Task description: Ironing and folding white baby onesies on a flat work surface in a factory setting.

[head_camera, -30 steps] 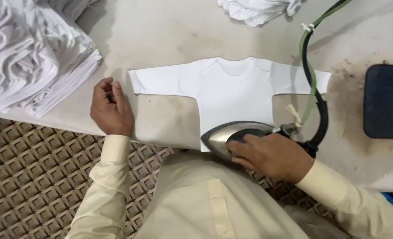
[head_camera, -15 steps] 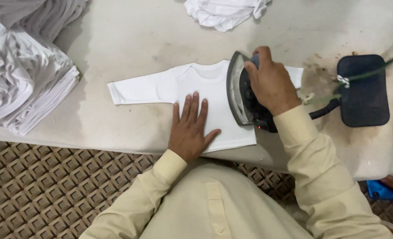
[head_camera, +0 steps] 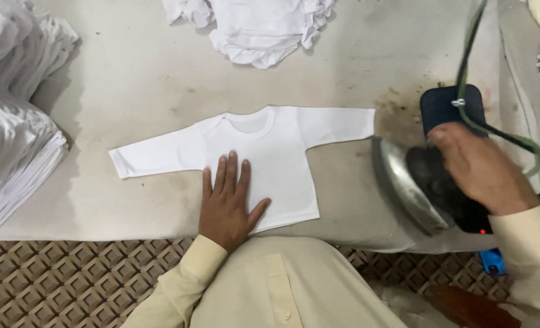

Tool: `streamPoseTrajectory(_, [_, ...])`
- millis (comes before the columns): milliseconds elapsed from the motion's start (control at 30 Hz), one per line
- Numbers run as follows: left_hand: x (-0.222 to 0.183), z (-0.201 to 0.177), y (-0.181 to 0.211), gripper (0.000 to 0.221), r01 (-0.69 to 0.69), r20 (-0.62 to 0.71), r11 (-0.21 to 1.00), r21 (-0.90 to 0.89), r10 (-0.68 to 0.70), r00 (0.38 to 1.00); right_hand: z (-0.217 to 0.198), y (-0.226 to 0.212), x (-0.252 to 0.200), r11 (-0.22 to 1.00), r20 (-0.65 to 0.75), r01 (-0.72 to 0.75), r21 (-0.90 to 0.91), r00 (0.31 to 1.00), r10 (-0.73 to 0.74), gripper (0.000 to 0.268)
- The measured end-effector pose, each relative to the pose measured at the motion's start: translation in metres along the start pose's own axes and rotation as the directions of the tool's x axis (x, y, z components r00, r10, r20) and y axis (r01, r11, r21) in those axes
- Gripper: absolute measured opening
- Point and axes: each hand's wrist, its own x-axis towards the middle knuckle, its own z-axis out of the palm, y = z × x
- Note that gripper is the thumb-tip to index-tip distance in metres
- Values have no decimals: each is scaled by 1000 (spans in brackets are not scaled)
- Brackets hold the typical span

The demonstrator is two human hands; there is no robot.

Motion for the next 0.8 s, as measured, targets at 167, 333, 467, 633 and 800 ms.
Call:
streamPoseTrajectory(167, [1,1,3,85,4,0,1000,7,-4,1000,1,67,70,999,-306,37,-2,951,-36,44])
streamPoseTrajectory(333, [-1,7,0,86,6,-38,1000,26,-5,999,30,122,117,997,-416,82,-15,906,-81,46])
streamPoseTrajectory(467, [0,4,-13,80,50,15,998,32,-51,999,50,130,117,910,-562,-104,-401,812,-155,35])
streamPoseTrajectory(633, [9,-29,-100,53,627,-229,779,-8,-612,757,73,55,101,799,-693,-227,-557,657,-296,67])
streamPoseTrajectory(800, [9,-15,-194,42,820,-43,573,18,-818,573,136,-44,123,840,-406,508,-193,738,-539,46])
